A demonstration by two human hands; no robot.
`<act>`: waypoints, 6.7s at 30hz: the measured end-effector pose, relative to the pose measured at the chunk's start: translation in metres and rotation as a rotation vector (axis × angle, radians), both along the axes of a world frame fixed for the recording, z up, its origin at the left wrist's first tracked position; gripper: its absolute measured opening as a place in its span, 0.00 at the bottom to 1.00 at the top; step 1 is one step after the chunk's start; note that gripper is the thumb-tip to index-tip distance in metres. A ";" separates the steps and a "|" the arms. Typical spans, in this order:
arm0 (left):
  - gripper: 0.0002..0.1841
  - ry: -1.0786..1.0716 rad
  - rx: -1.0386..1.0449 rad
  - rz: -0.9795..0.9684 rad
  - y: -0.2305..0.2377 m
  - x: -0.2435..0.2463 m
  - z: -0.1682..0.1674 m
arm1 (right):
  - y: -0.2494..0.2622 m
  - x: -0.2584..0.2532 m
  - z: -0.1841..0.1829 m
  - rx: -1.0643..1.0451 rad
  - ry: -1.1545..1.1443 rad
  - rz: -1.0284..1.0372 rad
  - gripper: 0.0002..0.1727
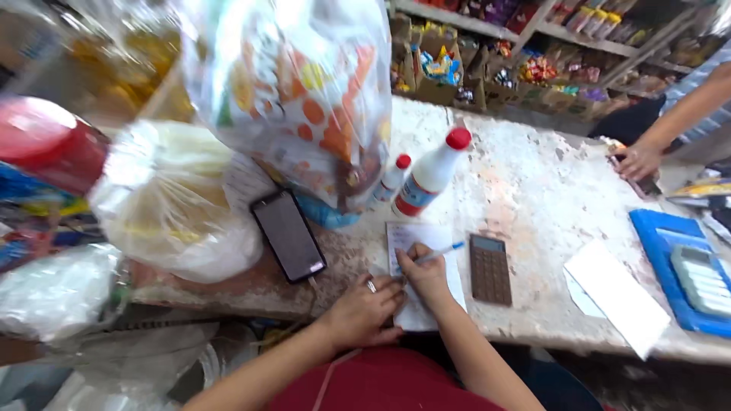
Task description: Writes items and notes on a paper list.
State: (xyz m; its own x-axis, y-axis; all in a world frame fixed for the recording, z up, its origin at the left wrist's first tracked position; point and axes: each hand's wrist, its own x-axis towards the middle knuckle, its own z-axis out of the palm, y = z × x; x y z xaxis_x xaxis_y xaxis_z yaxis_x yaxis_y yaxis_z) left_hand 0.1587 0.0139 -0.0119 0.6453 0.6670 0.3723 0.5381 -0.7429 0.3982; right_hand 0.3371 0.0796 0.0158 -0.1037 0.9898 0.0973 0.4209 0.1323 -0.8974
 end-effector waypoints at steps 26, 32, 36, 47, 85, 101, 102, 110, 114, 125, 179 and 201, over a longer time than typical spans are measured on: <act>0.28 -0.053 -0.017 -0.032 0.002 -0.001 -0.002 | -0.001 -0.002 -0.012 0.109 0.151 0.064 0.18; 0.28 -0.034 -0.039 -0.046 0.002 -0.003 0.002 | -0.002 -0.002 -0.010 0.095 0.125 0.061 0.18; 0.28 -0.029 -0.036 -0.039 0.001 -0.003 0.002 | 0.000 -0.003 -0.012 0.112 0.127 0.061 0.19; 0.28 -0.020 -0.042 -0.050 0.004 0.000 0.001 | 0.000 0.000 -0.013 0.094 0.119 0.032 0.18; 0.28 0.033 0.046 -0.008 0.003 0.002 -0.004 | 0.000 0.000 -0.004 0.002 -0.045 0.026 0.19; 0.27 0.037 0.024 -0.008 0.003 0.002 -0.002 | 0.002 0.004 -0.007 0.024 -0.071 0.071 0.18; 0.28 0.036 0.025 -0.006 0.003 0.002 -0.002 | 0.002 0.004 -0.006 0.016 -0.023 0.071 0.17; 0.29 0.045 0.004 -0.006 0.003 0.002 -0.004 | -0.005 0.043 0.004 0.021 0.110 -0.038 0.11; 0.29 0.041 0.009 -0.005 0.004 0.003 -0.004 | -0.006 0.043 0.002 0.004 0.049 -0.087 0.16; 0.29 0.028 0.014 -0.003 0.005 0.002 -0.005 | -0.004 0.032 -0.001 -0.018 -0.030 -0.110 0.20; 0.29 -0.014 -0.042 -0.039 0.002 -0.001 0.002 | 0.001 0.027 -0.014 0.226 0.026 -0.071 0.13; 0.30 -0.030 -0.051 -0.053 0.003 -0.001 0.004 | 0.002 0.027 -0.017 0.302 -0.082 -0.034 0.15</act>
State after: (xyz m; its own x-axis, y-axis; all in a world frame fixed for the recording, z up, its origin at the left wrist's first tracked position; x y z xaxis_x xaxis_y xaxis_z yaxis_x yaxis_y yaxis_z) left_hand 0.1572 0.0169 -0.0082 0.6696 0.6506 0.3583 0.4857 -0.7485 0.4515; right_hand 0.3646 0.0815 -0.0007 -0.0908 0.9204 0.3803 0.4988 0.3726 -0.7825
